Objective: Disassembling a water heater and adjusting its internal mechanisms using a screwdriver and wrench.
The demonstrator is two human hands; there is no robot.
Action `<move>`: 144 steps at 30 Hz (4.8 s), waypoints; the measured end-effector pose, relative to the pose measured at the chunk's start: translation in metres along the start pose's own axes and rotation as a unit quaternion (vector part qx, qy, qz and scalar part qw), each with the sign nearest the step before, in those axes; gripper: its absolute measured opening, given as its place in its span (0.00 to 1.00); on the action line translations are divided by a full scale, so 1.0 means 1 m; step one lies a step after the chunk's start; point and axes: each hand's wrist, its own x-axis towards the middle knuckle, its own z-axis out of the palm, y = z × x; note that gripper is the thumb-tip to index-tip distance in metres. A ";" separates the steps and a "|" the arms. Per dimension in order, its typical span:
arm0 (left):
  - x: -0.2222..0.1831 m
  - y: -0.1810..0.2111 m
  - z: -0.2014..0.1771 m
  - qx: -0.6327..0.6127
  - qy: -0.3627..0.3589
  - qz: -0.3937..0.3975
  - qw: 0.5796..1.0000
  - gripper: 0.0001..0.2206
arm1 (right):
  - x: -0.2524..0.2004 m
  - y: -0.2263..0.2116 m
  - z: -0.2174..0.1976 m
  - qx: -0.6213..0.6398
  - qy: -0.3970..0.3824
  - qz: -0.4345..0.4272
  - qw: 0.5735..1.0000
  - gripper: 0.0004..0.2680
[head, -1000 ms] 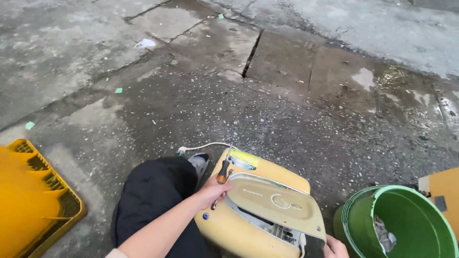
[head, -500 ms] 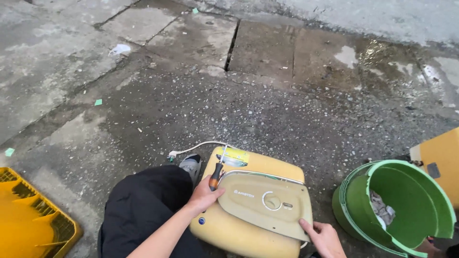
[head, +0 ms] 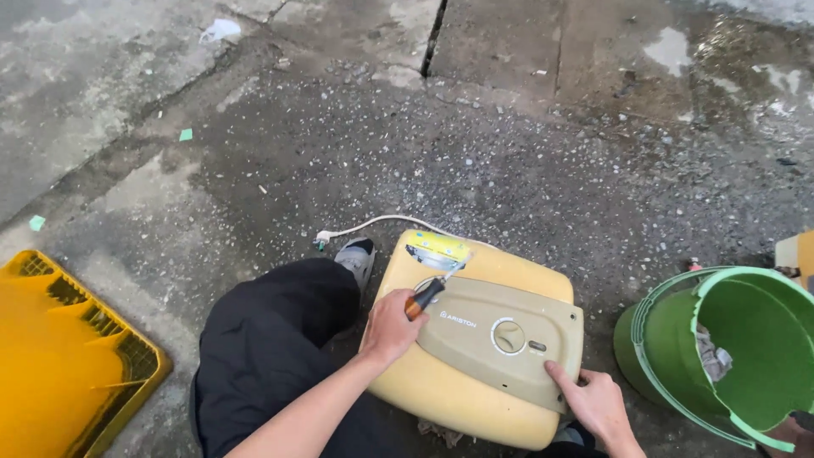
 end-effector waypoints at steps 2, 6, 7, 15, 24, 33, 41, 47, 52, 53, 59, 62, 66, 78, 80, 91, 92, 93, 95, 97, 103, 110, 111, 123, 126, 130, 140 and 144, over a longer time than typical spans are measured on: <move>0.003 -0.003 -0.001 -0.011 0.011 -0.032 0.999 0.12 | -0.001 -0.004 0.000 -0.014 -0.002 -0.002 1.000 0.24; 0.012 0.002 -0.016 -0.024 0.013 -0.149 0.988 0.26 | -0.002 -0.014 -0.003 -0.028 -0.008 0.002 1.000 0.25; 0.011 0.003 -0.017 -0.024 0.010 -0.150 0.988 0.26 | -0.002 -0.014 -0.003 -0.029 -0.009 0.005 1.000 0.25; 0.021 -0.005 -0.019 0.020 -0.011 -0.151 0.988 0.28 | 0.012 -0.011 0.001 -0.047 -0.009 -0.003 0.999 0.25; 0.020 0.013 -0.033 0.046 -0.050 -0.172 0.983 0.37 | 0.023 0.001 0.008 -0.147 -0.014 -0.050 0.988 0.29; 0.027 -0.001 -0.022 0.092 -0.037 -0.151 0.984 0.33 | 0.027 0.011 0.004 0.032 -0.044 -0.041 0.998 0.22; 0.022 0.026 -0.031 0.091 -0.061 -0.191 0.975 0.33 | 0.029 0.015 -0.005 0.191 -0.061 -0.007 0.980 0.21; 0.031 0.030 -0.025 0.085 -0.063 -0.192 0.976 0.33 | 0.068 0.049 0.014 0.134 -0.006 -0.079 0.988 0.23; 0.018 0.043 -0.035 0.071 -0.051 -0.187 0.978 0.39 | 0.062 0.048 0.016 0.140 -0.029 -0.094 0.985 0.21; 0.014 0.053 -0.040 0.062 -0.052 -0.187 0.979 0.41 | 0.040 0.031 0.002 0.142 -0.044 -0.104 0.983 0.20; 0.010 0.054 -0.034 0.065 -0.053 -0.178 0.981 0.43 | 0.001 0.010 -0.033 0.170 -0.058 -0.121 0.976 0.15; 0.011 0.052 -0.032 0.070 -0.053 -0.182 0.979 0.43 | 0.032 0.031 -0.004 0.161 -0.046 -0.115 0.979 0.15; 0.011 0.056 -0.033 0.077 -0.047 -0.179 0.980 0.43 | 0.052 0.043 0.012 0.127 -0.033 -0.098 0.986 0.16; 0.019 0.041 -0.026 0.062 -0.067 -0.176 0.980 0.40 | 0.030 0.020 -0.002 0.009 -0.026 -0.066 0.997 0.17; 0.016 0.042 -0.016 0.067 -0.041 -0.124 0.989 0.28 | 0.007 0.000 -0.014 -0.021 -0.026 -0.062 0.997 0.16; 0.009 0.058 0.056 0.003 -0.092 0.170 0.981 0.15 | 0.022 -0.006 0.032 -0.034 0.058 -0.319 0.945 0.18; 0.009 0.057 0.061 0.053 -0.104 0.173 0.978 0.10 | 0.025 -0.004 0.037 -0.068 0.052 -0.333 0.939 0.19; 0.009 0.057 0.066 0.103 -0.116 0.175 0.972 0.05 | 0.029 -0.002 0.041 -0.101 0.046 -0.345 0.932 0.21; 0.014 0.052 0.073 0.154 -0.089 0.205 0.962 0.08 | 0.026 -0.005 0.035 -0.097 0.041 -0.354 0.929 0.22; 0.016 0.049 0.077 0.203 -0.062 0.233 0.949 0.12 | 0.028 -0.006 0.033 -0.095 0.035 -0.361 0.927 0.23; 0.021 0.045 0.084 0.244 -0.023 0.264 0.933 0.07 | 0.032 -0.007 0.027 -0.063 0.053 -0.411 0.908 0.21; 0.026 0.039 0.088 0.262 -0.019 0.267 0.927 0.05 | 0.030 -0.019 0.010 -0.020 0.019 -0.378 0.925 0.24; 0.028 0.037 0.089 0.264 -0.039 0.258 0.928 0.06 | 0.030 -0.019 0.010 -0.016 0.018 -0.370 0.929 0.25; 0.034 0.044 0.067 0.173 -0.146 0.223 0.948 0.13 | 0.025 -0.026 0.005 -0.020 0.045 -0.375 0.926 0.19; 0.035 0.048 0.058 0.114 -0.180 0.194 0.957 0.19 | 0.023 -0.032 0.006 -0.019 0.050 -0.348 0.936 0.19; 0.039 0.051 0.050 0.057 -0.203 0.143 0.967 0.12 | 0.032 -0.033 0.018 -0.026 0.069 -0.358 0.931 0.18; 0.042 0.065 0.036 0.026 -0.231 0.060 0.971 0.09 | 0.031 -0.062 0.028 -0.096 0.045 -0.448 0.888 0.20; 0.043 0.057 0.042 0.023 -0.226 0.059 0.972 0.07 | 0.025 -0.070 0.026 -0.116 0.022 -0.419 0.900 0.18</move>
